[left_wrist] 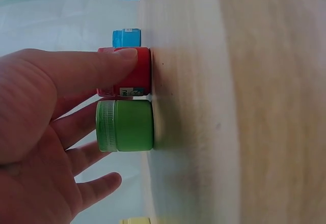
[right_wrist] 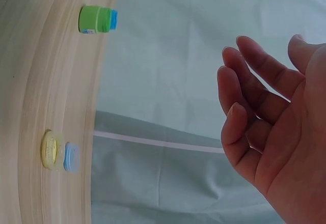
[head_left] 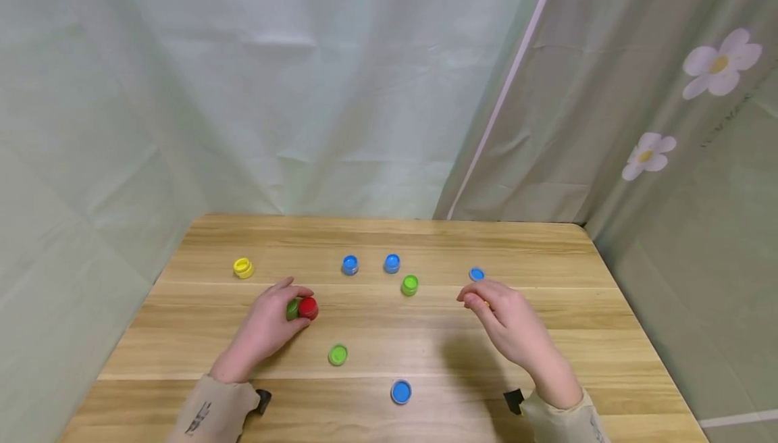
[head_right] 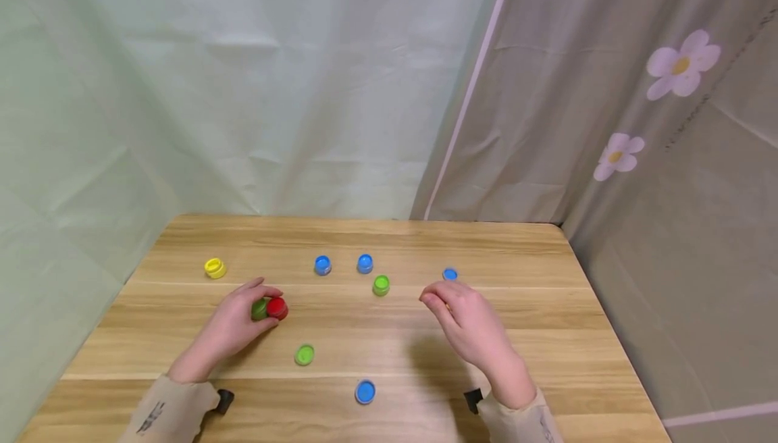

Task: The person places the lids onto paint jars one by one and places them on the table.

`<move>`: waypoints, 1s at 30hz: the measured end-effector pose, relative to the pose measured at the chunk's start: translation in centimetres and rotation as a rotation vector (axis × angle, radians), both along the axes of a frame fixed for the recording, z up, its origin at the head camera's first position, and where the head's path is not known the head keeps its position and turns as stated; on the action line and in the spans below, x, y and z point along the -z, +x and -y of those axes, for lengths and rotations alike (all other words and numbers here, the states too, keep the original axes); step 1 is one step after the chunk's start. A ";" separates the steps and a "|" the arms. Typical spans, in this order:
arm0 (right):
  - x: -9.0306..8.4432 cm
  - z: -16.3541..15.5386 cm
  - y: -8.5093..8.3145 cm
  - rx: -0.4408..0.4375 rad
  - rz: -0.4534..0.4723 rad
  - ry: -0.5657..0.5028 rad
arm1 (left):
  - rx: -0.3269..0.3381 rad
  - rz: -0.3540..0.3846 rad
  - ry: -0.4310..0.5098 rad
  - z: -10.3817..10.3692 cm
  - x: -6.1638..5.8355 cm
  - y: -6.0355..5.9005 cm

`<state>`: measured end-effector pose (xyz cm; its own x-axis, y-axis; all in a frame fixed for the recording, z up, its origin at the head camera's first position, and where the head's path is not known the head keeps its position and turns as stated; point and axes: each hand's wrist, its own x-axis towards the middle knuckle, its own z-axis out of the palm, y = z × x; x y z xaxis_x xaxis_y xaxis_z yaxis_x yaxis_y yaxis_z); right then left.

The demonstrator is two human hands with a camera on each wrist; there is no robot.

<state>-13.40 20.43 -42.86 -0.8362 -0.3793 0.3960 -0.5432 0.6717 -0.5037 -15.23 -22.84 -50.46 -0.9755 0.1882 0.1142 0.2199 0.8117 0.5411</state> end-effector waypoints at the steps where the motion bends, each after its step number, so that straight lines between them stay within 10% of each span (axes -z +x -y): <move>1: 0.0 0.0 0.0 -0.001 -0.001 0.002 | 0.002 0.000 0.003 0.0 0.0 0.0; 14: 0.2 -0.5 0.0 -0.002 0.000 0.009 | -0.007 0.003 0.184 1.9 -1.2 0.4; 21: 0.2 -1.3 -0.1 0.036 0.020 0.004 | -0.249 -0.114 0.257 6.6 -1.9 -0.4; 30: 0.3 -2.7 -0.6 0.106 0.051 0.041 | -0.431 0.212 0.434 11.8 -0.8 -2.9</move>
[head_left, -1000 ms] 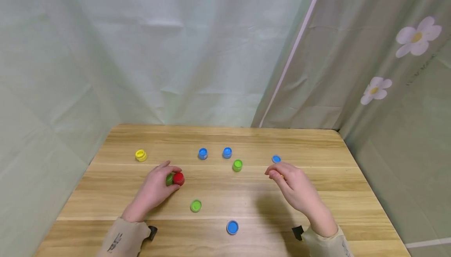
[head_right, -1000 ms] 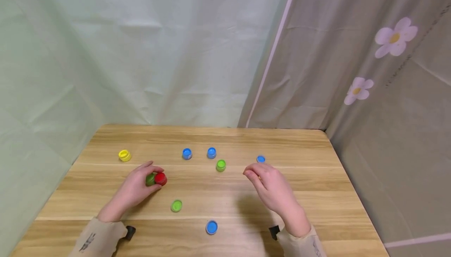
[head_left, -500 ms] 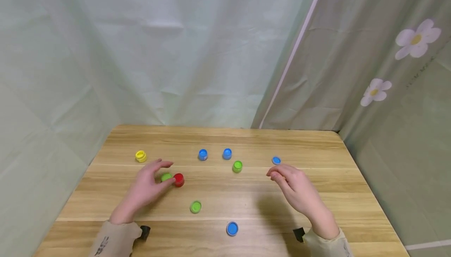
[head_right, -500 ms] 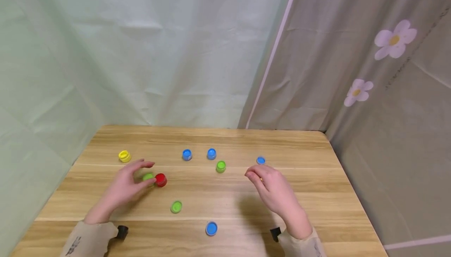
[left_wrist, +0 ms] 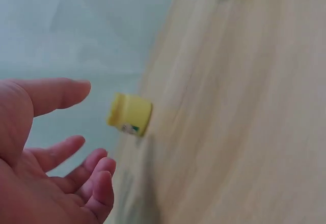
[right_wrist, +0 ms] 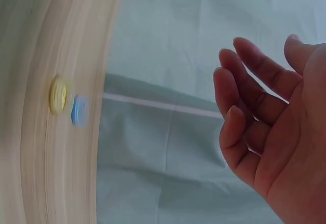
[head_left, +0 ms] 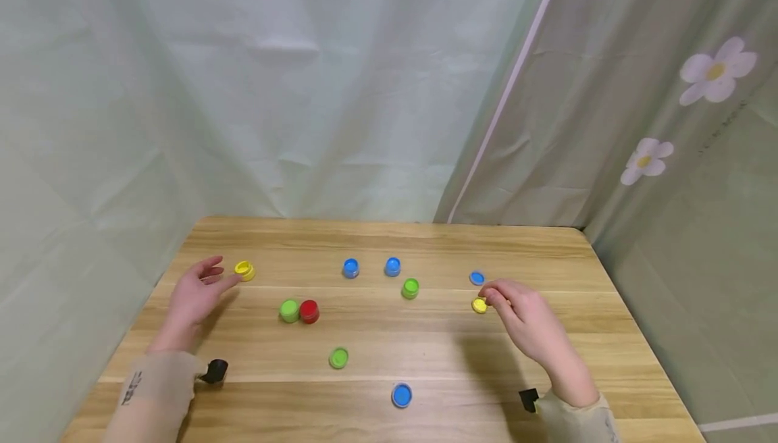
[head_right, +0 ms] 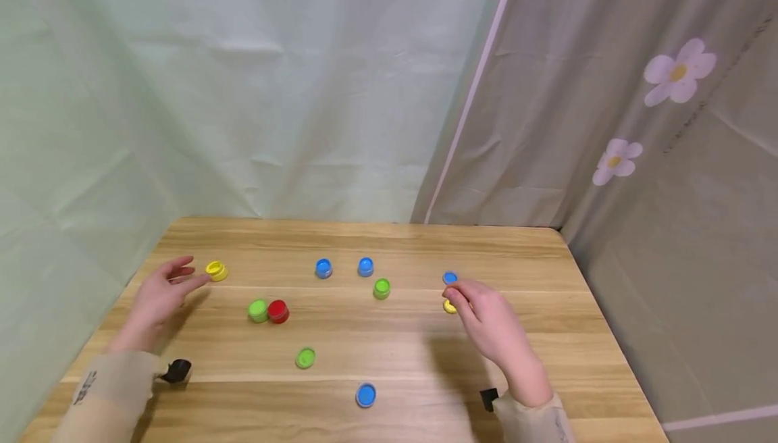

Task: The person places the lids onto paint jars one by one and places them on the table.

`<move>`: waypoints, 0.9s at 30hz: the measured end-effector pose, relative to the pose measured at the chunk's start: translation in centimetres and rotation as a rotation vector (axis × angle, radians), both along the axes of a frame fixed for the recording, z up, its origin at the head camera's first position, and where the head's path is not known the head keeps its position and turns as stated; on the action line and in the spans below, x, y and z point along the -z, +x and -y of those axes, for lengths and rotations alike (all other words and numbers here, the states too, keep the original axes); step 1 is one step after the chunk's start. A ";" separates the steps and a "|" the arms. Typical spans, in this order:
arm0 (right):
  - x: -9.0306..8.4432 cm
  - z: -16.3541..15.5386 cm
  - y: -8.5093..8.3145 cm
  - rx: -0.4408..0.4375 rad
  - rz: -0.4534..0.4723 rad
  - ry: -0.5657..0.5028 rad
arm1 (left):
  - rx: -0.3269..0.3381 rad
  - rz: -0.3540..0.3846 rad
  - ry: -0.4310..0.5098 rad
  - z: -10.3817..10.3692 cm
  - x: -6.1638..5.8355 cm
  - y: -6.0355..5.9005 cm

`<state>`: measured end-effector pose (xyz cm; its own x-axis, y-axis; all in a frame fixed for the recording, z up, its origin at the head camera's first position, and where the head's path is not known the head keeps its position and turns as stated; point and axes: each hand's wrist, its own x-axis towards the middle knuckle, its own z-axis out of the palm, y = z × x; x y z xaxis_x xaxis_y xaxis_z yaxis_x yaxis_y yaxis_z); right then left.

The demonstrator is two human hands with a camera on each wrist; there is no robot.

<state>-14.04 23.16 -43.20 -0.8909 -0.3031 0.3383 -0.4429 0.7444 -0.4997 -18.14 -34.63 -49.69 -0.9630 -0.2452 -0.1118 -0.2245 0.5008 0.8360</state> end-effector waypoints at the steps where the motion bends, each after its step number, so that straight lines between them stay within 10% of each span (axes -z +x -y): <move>1: 0.0 -0.2 -0.1 0.014 0.007 0.003 | -0.003 0.033 0.032 0.3 0.2 -0.2; 27: 0.7 -1.9 0.1 0.087 0.044 0.064 | -0.013 0.086 -0.063 -0.2 1.8 -2.6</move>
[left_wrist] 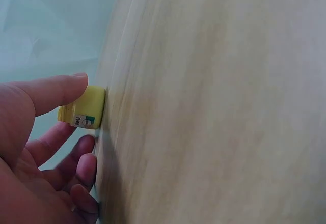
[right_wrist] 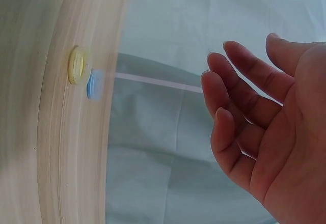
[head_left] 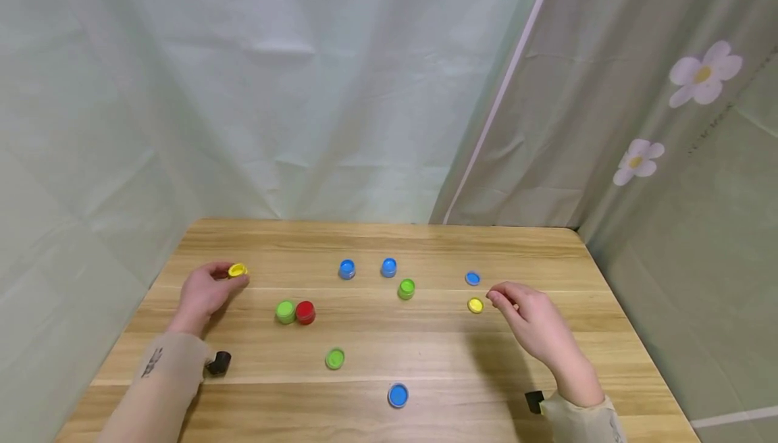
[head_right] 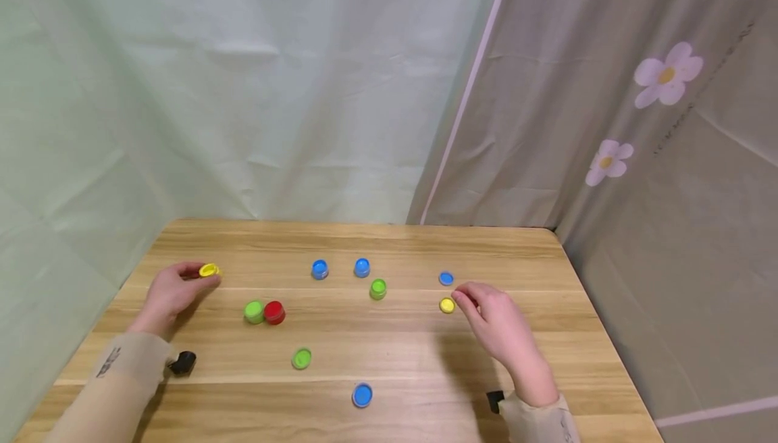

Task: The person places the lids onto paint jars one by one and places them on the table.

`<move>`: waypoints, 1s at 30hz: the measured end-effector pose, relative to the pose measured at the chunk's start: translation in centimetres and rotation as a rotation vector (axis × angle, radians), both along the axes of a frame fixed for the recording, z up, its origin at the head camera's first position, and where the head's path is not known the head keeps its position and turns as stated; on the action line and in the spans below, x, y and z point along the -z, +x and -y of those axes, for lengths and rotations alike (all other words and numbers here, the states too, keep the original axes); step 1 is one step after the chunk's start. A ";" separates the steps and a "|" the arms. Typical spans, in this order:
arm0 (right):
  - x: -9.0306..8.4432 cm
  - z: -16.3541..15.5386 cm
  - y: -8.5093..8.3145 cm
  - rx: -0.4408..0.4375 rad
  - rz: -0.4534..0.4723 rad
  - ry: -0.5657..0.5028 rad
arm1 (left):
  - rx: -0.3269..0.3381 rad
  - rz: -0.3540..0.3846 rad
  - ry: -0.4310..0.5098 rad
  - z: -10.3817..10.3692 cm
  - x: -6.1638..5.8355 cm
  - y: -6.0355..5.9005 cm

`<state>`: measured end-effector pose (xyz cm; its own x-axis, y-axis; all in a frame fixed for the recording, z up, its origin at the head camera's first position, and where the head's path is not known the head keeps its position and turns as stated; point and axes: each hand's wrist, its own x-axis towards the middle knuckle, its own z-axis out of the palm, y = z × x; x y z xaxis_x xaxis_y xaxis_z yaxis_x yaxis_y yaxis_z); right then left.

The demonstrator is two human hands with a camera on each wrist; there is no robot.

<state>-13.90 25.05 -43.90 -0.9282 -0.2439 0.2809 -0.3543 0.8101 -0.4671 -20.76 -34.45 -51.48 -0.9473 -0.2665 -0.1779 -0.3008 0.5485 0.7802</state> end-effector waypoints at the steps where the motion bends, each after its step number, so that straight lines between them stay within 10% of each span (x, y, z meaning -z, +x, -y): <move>1: 0.0 0.0 0.0 -0.001 -0.001 0.000 | -0.008 -0.005 0.004 0.0 0.0 0.1; 16: 0.1 0.3 -0.3 0.001 -0.001 -0.011 | -0.201 -0.259 0.175 -1.6 -2.3 1.8; 23: 0.0 0.9 -1.4 -0.005 0.048 -0.045 | -0.042 -0.537 0.350 -7.5 -5.9 4.3; 30: 0.2 2.5 -2.8 -0.016 0.060 -0.089 | 0.061 -0.596 0.653 -13.5 -7.8 6.4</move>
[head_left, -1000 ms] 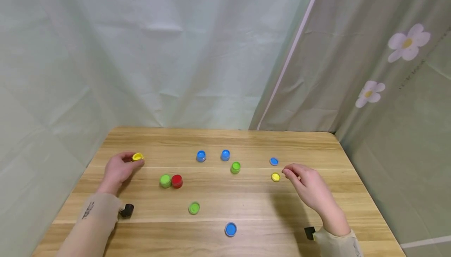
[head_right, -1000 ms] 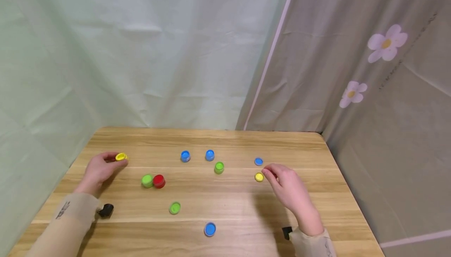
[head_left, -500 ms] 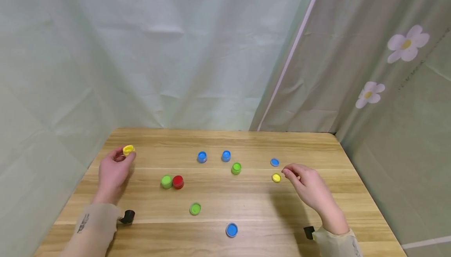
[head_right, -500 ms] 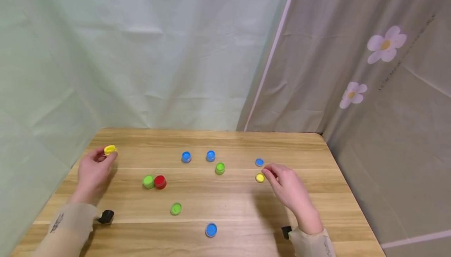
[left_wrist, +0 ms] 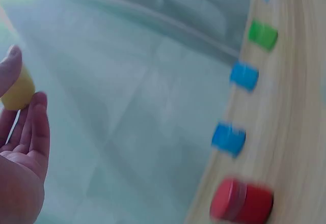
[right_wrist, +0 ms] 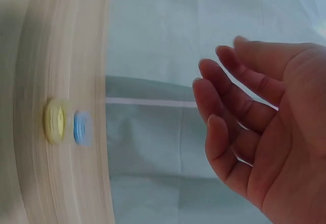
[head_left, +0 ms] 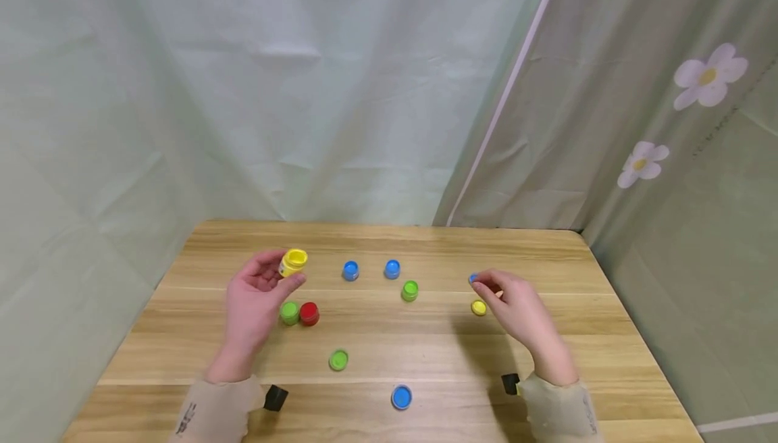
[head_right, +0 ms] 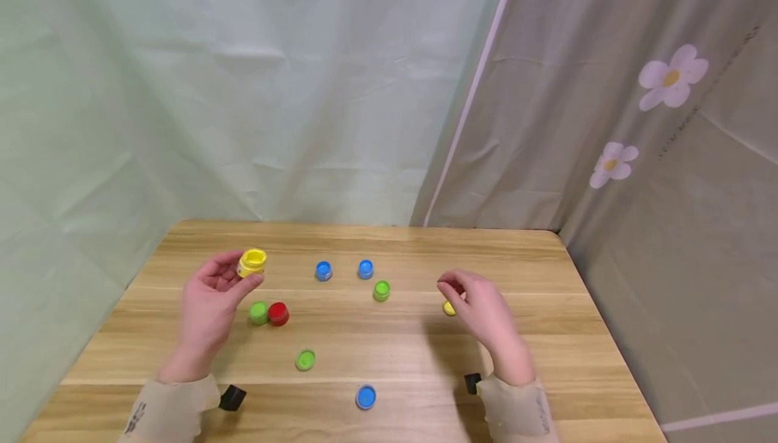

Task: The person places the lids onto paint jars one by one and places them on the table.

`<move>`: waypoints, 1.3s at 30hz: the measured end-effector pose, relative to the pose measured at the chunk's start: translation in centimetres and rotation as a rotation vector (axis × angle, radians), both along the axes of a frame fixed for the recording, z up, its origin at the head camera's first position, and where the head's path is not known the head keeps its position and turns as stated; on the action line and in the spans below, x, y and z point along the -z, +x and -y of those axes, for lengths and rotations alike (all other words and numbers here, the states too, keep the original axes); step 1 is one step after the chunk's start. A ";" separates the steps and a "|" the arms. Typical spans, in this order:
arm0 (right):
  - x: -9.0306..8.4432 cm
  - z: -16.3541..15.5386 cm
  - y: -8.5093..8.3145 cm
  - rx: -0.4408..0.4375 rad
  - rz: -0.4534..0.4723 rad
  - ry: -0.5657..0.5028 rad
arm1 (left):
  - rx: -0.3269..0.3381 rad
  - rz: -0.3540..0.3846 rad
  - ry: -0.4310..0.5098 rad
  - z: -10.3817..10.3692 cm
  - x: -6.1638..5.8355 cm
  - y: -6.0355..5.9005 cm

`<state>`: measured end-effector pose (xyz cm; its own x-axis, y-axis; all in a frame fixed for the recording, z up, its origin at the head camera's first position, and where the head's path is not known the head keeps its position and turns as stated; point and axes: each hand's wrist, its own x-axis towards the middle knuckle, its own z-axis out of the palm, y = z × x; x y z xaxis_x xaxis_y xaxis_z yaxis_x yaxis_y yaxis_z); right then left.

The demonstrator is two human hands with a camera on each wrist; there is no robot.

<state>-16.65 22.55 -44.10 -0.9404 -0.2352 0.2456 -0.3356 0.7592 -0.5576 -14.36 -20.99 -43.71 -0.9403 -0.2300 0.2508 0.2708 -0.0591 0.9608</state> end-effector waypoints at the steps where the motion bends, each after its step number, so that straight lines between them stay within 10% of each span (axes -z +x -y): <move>1: 0.1 0.1 -0.1 0.002 -0.002 -0.001 | 0.019 -0.006 -0.003 -0.7 -0.1 0.2; 12: 2.2 0.1 -0.9 0.058 0.130 0.099 | 0.182 -0.133 -0.043 -5.3 -0.5 0.0; 20: 2.8 -0.3 -0.9 0.074 0.274 0.170 | 0.241 -0.086 -0.046 -6.3 -0.1 -0.1; 39: 4.7 0.6 -1.3 0.125 0.260 0.281 | 0.310 -0.068 -0.068 -6.8 0.6 -0.1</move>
<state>-17.99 21.95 -48.79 -0.9883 -0.1391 -0.0624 -0.1058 0.9204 -0.3764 -14.45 -14.19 -44.34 -0.9435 0.0843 0.3205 0.3137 -0.0849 0.9457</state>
